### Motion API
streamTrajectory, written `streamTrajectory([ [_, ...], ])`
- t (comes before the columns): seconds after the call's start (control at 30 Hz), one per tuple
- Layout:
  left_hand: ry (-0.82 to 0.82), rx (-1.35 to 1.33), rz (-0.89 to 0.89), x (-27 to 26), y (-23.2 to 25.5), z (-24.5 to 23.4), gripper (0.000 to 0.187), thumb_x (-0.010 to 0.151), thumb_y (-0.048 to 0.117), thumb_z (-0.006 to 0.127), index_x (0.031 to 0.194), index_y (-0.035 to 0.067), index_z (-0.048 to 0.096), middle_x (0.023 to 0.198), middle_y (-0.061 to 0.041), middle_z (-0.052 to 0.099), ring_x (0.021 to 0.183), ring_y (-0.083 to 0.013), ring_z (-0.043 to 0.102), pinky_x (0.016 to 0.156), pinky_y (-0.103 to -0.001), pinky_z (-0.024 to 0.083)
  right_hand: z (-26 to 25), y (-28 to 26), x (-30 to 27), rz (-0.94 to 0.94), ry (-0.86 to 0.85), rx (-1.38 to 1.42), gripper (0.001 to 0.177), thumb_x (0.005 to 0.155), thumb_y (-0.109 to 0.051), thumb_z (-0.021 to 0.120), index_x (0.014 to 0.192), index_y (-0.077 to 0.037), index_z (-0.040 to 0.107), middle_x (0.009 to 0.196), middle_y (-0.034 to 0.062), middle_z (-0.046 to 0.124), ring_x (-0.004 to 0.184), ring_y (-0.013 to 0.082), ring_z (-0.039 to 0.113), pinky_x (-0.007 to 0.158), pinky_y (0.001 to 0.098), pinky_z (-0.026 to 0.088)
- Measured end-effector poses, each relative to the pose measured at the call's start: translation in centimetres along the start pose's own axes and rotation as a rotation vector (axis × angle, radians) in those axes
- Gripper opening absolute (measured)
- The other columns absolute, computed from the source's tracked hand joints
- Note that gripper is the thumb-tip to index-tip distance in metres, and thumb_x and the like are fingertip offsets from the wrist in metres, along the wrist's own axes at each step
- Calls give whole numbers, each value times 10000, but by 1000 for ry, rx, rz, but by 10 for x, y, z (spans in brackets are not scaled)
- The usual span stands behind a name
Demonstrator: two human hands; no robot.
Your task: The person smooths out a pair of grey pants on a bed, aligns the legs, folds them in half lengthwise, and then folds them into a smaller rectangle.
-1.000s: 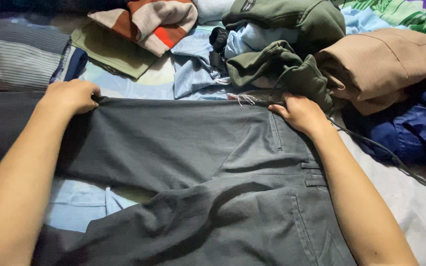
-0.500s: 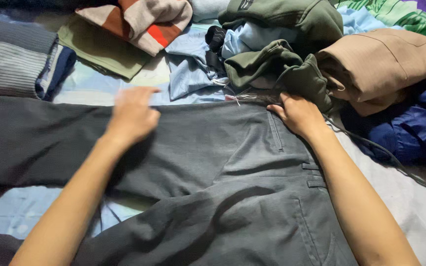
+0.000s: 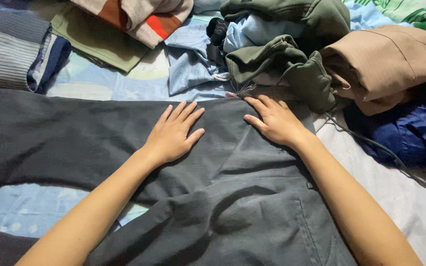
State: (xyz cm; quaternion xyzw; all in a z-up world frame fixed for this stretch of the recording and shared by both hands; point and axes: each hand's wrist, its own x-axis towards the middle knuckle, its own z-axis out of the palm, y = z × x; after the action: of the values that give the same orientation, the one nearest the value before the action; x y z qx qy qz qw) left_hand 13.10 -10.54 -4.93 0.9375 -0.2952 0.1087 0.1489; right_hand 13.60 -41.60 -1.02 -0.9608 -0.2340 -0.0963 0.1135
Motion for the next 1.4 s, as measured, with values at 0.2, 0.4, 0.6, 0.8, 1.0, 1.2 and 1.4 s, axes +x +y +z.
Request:
streamTrajectory([
  [0.2, -6, 40, -8, 0, 2, 1, 630, 1001, 497, 461, 1535, 166, 423, 1629, -100, 339, 1514, -301, 257, 1219, -488, 165, -1, -5, -1, 107, -86, -23, 612, 994, -505, 493, 1512, -181, 464, 1455, 128, 520, 1276, 380, 510, 1117, 462, 359],
  [0.4, -26, 58, -17, 1, 3, 1, 632, 1004, 499, 442, 1541, 169, 410, 1631, -97, 329, 1515, -293, 249, 1219, -484, 158, -4, -8, -2, 64, -46, -1, 605, 1001, -495, 498, 1506, -164, 462, 1467, 131, 510, 1304, 373, 498, 1124, 472, 330],
  [0.6, -31, 63, -21, 1, 4, 0, 633, 1005, 499, 433, 1546, 171, 403, 1634, -93, 324, 1516, -289, 248, 1222, -481, 155, -3, -7, 0, 73, -49, -30, 605, 1002, -499, 501, 1506, -168, 461, 1474, 149, 493, 1298, 377, 496, 1119, 477, 328],
  [0.8, -25, 68, -23, 1, 4, 0, 633, 1002, 498, 436, 1544, 172, 407, 1633, -92, 326, 1514, -289, 252, 1222, -481, 157, -3, -6, -1, 50, -37, -11, 604, 1003, -503, 498, 1504, -169, 466, 1458, 137, 514, 1281, 367, 523, 1108, 475, 349],
  [1.0, -22, 66, -23, 0, 4, 1, 629, 1005, 495, 441, 1542, 169, 410, 1629, -95, 334, 1515, -289, 259, 1222, -484, 161, -2, -6, 0, 55, -35, -31, 602, 998, -510, 506, 1494, -172, 476, 1445, 132, 525, 1256, 374, 530, 1090, 467, 366],
  [1.2, -10, 79, -13, 1, 5, 0, 632, 1000, 496, 444, 1540, 169, 414, 1622, -101, 348, 1506, -296, 270, 1214, -490, 174, -2, -5, -1, 60, -36, -22, 600, 996, -505, 504, 1494, -172, 477, 1448, 127, 525, 1254, 372, 531, 1094, 466, 365],
  [1.4, -46, 146, 20, 0, -6, -31, 631, 981, 502, 443, 1522, 178, 432, 1610, -95, 386, 1506, -289, 315, 1203, -490, 230, -1, -3, 0, 47, -52, -14, 601, 1003, -497, 497, 1505, -167, 463, 1436, 133, 525, 1278, 353, 528, 1109, 475, 353],
])
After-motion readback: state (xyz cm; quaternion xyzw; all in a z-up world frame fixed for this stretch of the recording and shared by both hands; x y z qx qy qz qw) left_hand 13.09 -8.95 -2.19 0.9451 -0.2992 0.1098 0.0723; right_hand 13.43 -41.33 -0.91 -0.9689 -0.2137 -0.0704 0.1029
